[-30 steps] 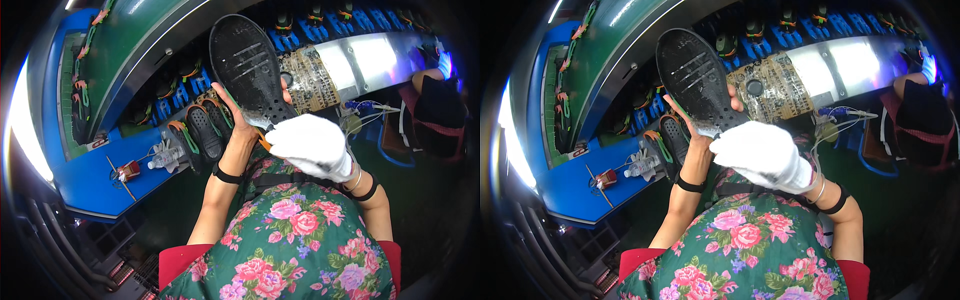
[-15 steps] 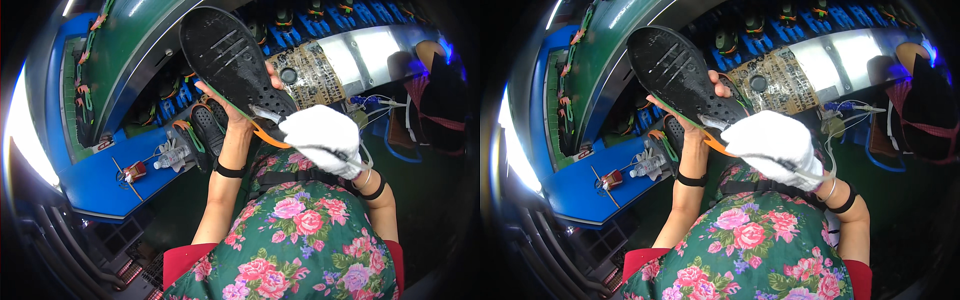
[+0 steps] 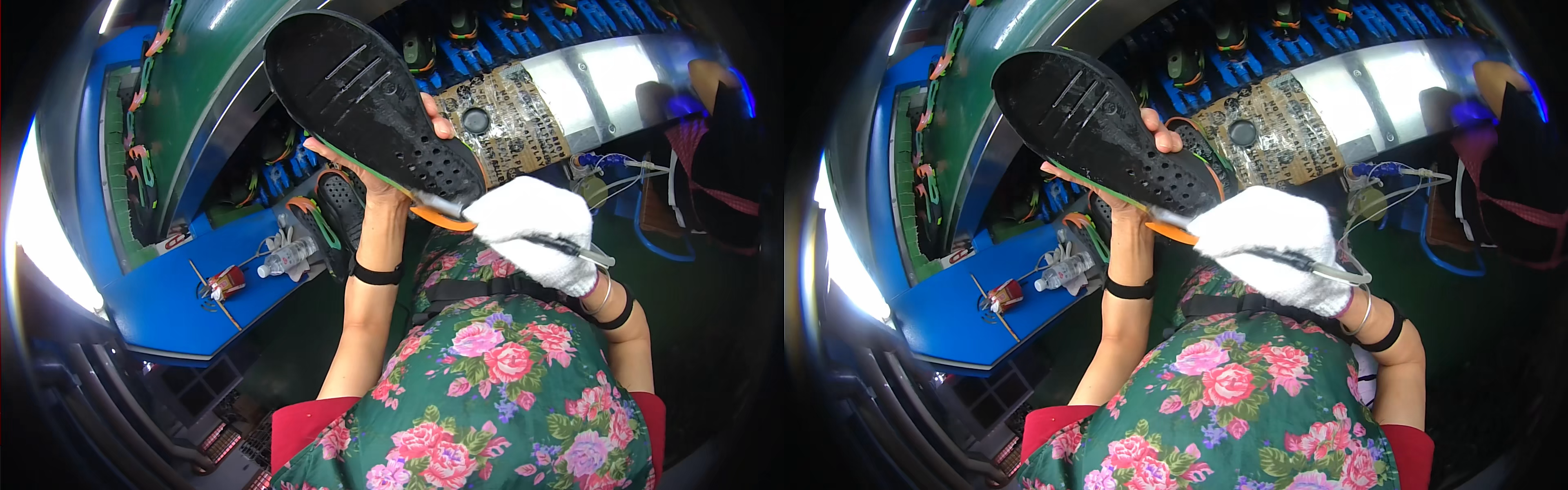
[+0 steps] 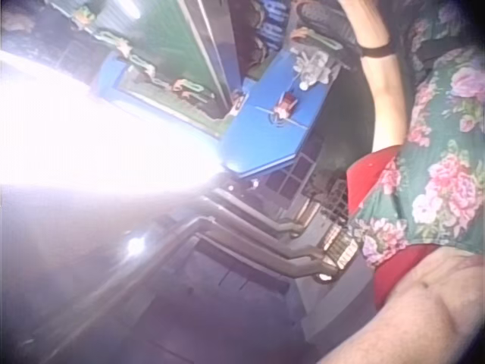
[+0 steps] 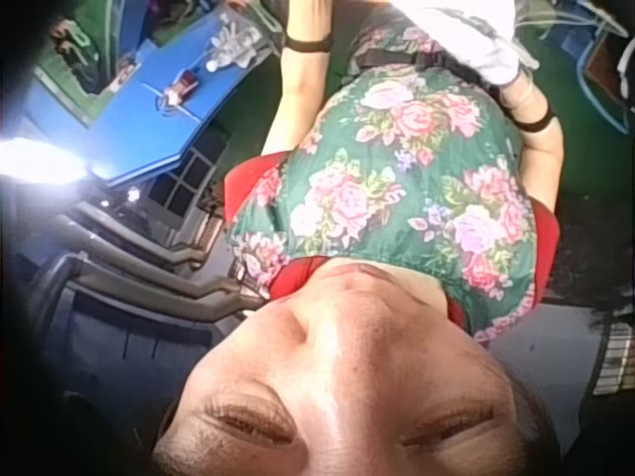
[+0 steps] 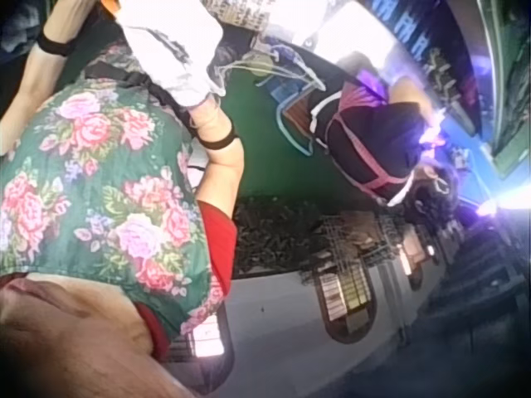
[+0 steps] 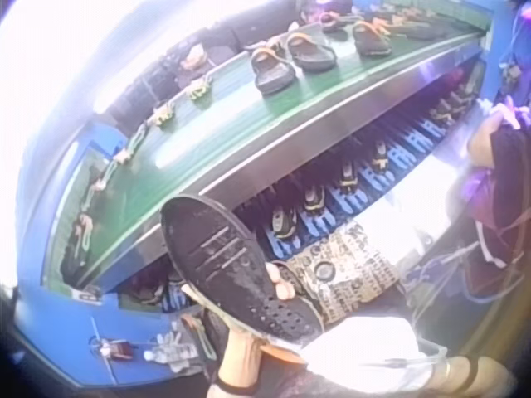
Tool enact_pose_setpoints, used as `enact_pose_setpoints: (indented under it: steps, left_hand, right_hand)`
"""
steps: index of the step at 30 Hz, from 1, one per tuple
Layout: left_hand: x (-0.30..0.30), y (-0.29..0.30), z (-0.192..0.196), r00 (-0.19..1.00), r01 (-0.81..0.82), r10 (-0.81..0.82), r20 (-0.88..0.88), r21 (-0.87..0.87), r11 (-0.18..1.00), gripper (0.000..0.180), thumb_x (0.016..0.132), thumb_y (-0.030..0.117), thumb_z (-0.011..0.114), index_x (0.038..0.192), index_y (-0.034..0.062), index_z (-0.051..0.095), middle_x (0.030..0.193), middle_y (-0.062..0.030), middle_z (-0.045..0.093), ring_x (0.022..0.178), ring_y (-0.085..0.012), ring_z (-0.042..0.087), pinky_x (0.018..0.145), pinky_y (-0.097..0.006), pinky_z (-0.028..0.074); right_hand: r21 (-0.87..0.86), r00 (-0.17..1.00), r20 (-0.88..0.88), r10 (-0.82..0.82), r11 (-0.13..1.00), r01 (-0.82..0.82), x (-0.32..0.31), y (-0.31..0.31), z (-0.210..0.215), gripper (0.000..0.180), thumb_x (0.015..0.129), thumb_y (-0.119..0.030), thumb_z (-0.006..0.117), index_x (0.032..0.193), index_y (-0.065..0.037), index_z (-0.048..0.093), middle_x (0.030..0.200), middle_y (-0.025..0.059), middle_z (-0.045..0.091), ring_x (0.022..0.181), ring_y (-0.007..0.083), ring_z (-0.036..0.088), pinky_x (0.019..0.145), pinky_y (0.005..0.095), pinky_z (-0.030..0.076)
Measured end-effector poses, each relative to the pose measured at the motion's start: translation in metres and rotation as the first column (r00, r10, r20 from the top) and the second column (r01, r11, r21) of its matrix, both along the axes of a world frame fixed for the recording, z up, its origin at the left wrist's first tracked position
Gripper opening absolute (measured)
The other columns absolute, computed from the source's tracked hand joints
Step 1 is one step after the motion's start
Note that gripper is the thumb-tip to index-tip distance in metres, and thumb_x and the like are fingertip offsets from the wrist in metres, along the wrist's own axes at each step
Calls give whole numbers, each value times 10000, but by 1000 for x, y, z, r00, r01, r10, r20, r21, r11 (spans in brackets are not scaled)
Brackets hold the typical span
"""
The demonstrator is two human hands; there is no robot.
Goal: Apply a cleaning agent or primer to shoe soles using a brush and cloth on an assembly line.
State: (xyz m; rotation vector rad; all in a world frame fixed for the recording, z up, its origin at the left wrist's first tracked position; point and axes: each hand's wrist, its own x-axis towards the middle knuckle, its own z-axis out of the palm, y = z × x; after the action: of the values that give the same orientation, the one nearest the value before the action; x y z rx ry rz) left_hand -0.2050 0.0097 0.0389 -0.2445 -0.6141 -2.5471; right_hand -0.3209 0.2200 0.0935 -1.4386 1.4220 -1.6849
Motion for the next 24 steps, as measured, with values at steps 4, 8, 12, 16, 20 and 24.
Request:
enact_pose_setpoints:
  steps: [4,8,12,16,20,24]
  left_hand:
    - [3,-6,-1,999,11,-11,40,2,1000,1239,577,973,628,1349,10,515,1191,-230,612,1009,-345,612,841,-481,552]
    - [-3,-4,5,997,-73,75,34,-45,996,1292,568,1025,528,1366,9,499,1142,-245,619,947,-363,646,804,-483,566]
    - [-7,-1,10,994,-99,98,53,3,995,1365,563,1074,416,1382,-16,482,1085,-255,638,915,-383,686,782,-483,592]
    - [-9,1,7,995,-73,70,73,40,997,1362,577,1075,396,1394,-11,479,1087,-249,642,917,-380,693,788,-486,597]
    - [-12,-2,-3,984,-133,135,113,-29,991,1346,595,1070,384,1398,-5,478,1088,-233,646,901,-366,693,783,-480,594]
    - [-14,4,0,985,-116,114,130,4,993,1351,599,1075,354,1393,-11,485,1089,-219,651,900,-351,690,796,-472,589]
  right_hand:
    - [-34,994,-113,-2,999,-2,2,-1,6,115,777,0,781,883,-44,779,950,138,777,886,284,752,784,362,590]
    - [22,1000,21,-5,1000,5,0,2,2,134,784,5,776,903,-57,787,948,118,779,879,279,751,782,365,592]
    - [-33,986,-162,-35,999,30,4,1,3,158,777,-4,784,921,-69,793,953,81,785,872,274,750,774,364,591]
    - [-58,994,-104,26,998,-32,9,2,3,188,758,-26,797,933,-93,799,967,74,788,883,267,748,777,372,591]
    - [-77,999,45,4,997,0,7,1,0,161,756,7,797,889,-83,786,952,105,780,900,280,747,799,372,586]
    - [6,988,107,-112,994,112,0,9,-9,115,764,42,778,857,-23,759,954,159,771,894,295,748,803,377,589]
